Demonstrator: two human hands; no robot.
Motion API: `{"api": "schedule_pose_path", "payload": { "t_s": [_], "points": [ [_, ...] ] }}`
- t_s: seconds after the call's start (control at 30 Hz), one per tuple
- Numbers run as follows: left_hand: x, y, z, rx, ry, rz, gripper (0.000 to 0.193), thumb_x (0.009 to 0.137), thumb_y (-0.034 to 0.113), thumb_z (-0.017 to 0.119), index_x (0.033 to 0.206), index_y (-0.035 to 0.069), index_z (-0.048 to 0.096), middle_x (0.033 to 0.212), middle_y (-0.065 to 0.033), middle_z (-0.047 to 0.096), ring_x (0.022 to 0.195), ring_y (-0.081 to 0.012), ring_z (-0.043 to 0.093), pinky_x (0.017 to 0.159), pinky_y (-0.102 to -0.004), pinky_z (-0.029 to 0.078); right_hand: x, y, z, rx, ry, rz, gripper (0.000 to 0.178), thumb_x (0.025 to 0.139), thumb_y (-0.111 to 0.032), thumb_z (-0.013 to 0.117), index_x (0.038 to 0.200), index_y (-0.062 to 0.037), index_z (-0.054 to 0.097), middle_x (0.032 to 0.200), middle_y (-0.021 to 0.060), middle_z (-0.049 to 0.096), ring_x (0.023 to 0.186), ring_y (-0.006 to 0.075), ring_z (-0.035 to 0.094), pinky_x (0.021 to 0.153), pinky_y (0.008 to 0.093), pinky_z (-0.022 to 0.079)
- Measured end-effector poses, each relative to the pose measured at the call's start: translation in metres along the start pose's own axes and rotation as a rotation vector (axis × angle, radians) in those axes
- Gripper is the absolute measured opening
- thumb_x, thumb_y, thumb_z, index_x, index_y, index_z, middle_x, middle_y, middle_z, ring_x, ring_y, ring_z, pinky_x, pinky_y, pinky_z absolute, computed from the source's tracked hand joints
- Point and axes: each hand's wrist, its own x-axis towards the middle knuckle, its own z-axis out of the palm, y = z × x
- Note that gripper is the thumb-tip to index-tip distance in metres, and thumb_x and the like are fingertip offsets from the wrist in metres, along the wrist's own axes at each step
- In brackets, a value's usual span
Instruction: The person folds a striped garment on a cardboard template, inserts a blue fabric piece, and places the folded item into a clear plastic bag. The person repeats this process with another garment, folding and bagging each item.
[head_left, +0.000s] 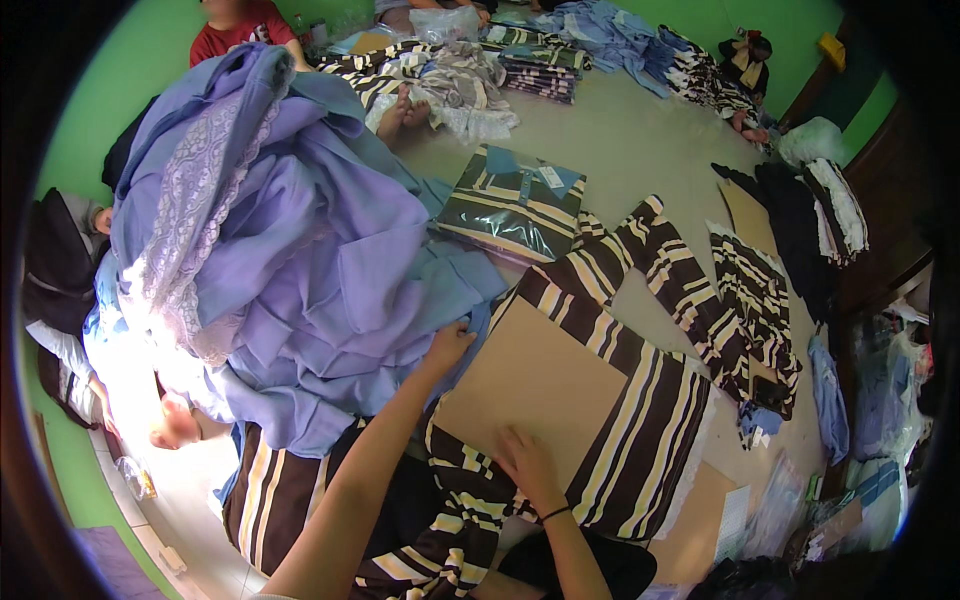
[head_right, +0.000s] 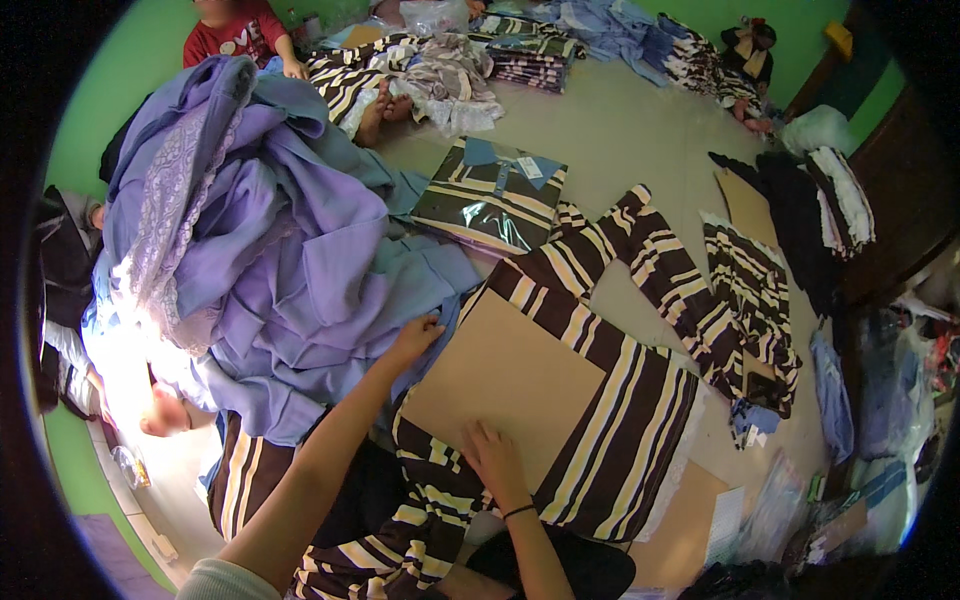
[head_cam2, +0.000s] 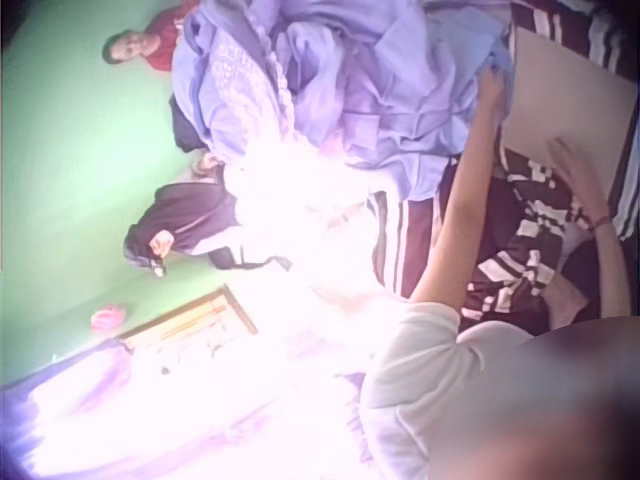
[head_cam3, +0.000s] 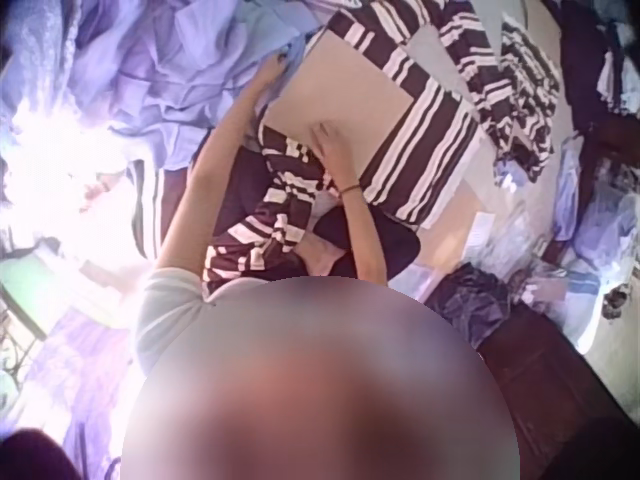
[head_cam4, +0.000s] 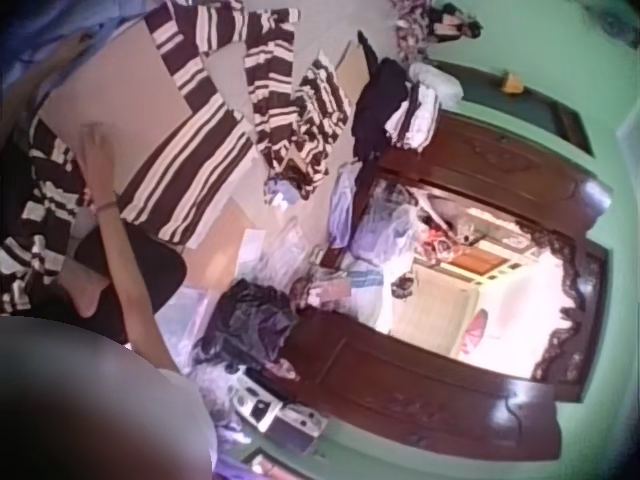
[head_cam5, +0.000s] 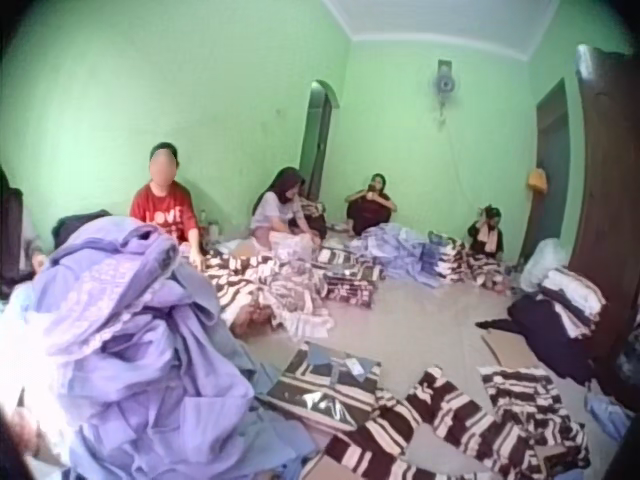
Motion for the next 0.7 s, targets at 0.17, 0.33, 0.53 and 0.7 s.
{"api": "schedule_pose_path", "payload": {
  "t_s": [0.17,0.33,0.53,0.7],
  "points": [
    [0.002,0.009,-0.011,-0.230,-0.105,-0.206,0.035,0.076,0.020,0.060,0.105,0.003,0.051,0.091,-0.0026,0.052,0.080,-0.0141,0.048,0.070,-0.0247,0.038,0.046,-0.006,-0.008,0.033,0.121,-0.038,0.062,0.074,-0.031,0.060,0.127,-0.0143,0.034,0.131,0.0147,0.030,0.117,0.0352,0.033,0.092,0.0473,0.030],
    [0.008,0.010,-0.019,-0.558,-0.231,-0.232,0.022,0.073,0.016,0.063,0.089,0.008,0.050,0.078,0.0022,0.045,0.073,-0.0068,0.042,0.062,-0.0240,0.035,0.074,-0.020,-0.006,-0.018,-0.001,0.034,0.070,0.074,-0.040,0.057,0.132,-0.0185,0.025,0.138,0.0137,0.017,0.125,0.0371,0.019,0.095,0.0573,0.020],
    [0.003,0.005,-0.004,-0.078,0.134,0.072,0.032,0.070,0.007,0.063,0.097,0.000,0.048,0.082,-0.0044,0.049,0.074,-0.0115,0.047,0.065,-0.0251,0.040,0.078,-0.024,-0.025,0.101,-0.016,0.038,0.063,0.077,-0.036,0.056,0.131,-0.0148,0.030,0.137,0.0154,0.019,0.125,0.0339,0.023,0.098,0.0461,0.023],
    [-0.059,-0.001,-0.012,0.152,0.383,0.449,0.029,0.071,0.005,0.060,0.098,-0.001,0.048,0.075,-0.0073,0.051,0.067,-0.0141,0.050,0.063,-0.0258,0.042,0.029,-0.050,-0.117,0.745,0.401,0.064,0.040,0.078,-0.008,0.056,0.116,-0.0012,0.047,0.106,0.0128,0.054,0.093,0.0235,0.054,0.084,0.0318,0.039]
  ]
}}
